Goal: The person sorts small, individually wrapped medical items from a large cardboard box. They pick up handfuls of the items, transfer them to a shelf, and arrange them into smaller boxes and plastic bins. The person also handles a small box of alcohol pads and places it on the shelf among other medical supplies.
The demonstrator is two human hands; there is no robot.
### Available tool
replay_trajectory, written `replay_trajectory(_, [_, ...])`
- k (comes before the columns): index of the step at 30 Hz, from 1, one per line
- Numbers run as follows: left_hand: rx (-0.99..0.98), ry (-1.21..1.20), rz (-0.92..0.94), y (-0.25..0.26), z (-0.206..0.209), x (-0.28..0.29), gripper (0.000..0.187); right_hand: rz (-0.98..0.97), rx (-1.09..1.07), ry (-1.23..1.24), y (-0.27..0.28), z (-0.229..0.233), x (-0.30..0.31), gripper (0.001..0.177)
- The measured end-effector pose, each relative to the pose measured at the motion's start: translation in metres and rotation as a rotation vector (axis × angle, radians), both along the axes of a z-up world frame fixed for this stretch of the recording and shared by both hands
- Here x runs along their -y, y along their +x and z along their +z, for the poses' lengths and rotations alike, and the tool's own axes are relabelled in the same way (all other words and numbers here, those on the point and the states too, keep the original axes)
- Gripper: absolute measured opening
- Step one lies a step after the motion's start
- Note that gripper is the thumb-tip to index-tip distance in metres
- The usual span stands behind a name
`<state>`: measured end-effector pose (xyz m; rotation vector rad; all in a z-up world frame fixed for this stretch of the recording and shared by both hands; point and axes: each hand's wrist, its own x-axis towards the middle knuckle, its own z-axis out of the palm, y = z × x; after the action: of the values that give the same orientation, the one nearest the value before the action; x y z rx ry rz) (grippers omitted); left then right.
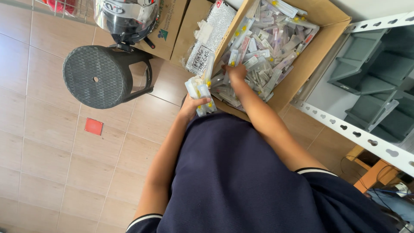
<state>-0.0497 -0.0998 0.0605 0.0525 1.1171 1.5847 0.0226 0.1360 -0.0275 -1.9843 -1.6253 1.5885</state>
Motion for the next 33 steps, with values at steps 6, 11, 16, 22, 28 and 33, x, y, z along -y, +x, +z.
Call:
replay_trajectory(6, [0.089,-0.034,0.076,-0.003,0.0,-0.001,0.056,0.101,0.085,0.154,-0.002,-0.045,0.033,0.049])
replay_trajectory(11, [0.053,0.01,0.049,-0.002,0.004,0.0,0.058,-0.013,-0.144,0.109,-0.003,-0.057,0.021,0.043])
replay_trajectory(16, [0.046,-0.005,0.042,-0.004,0.01,-0.003,0.068,-0.131,-0.174,0.012,-0.003,-0.034,-0.021,0.04])
replay_trajectory(22, [0.019,0.013,0.034,-0.005,0.013,-0.002,0.071,-0.252,-0.284,0.386,-0.018,-0.026,-0.082,0.039])
replay_trajectory(28, [0.02,0.03,0.038,-0.006,0.014,-0.002,0.071,0.06,-0.055,0.581,-0.048,-0.022,-0.121,0.038])
replay_trajectory(33, [0.008,0.031,0.042,-0.004,0.011,-0.001,0.07,0.061,0.136,0.564,-0.064,-0.031,-0.107,0.055])
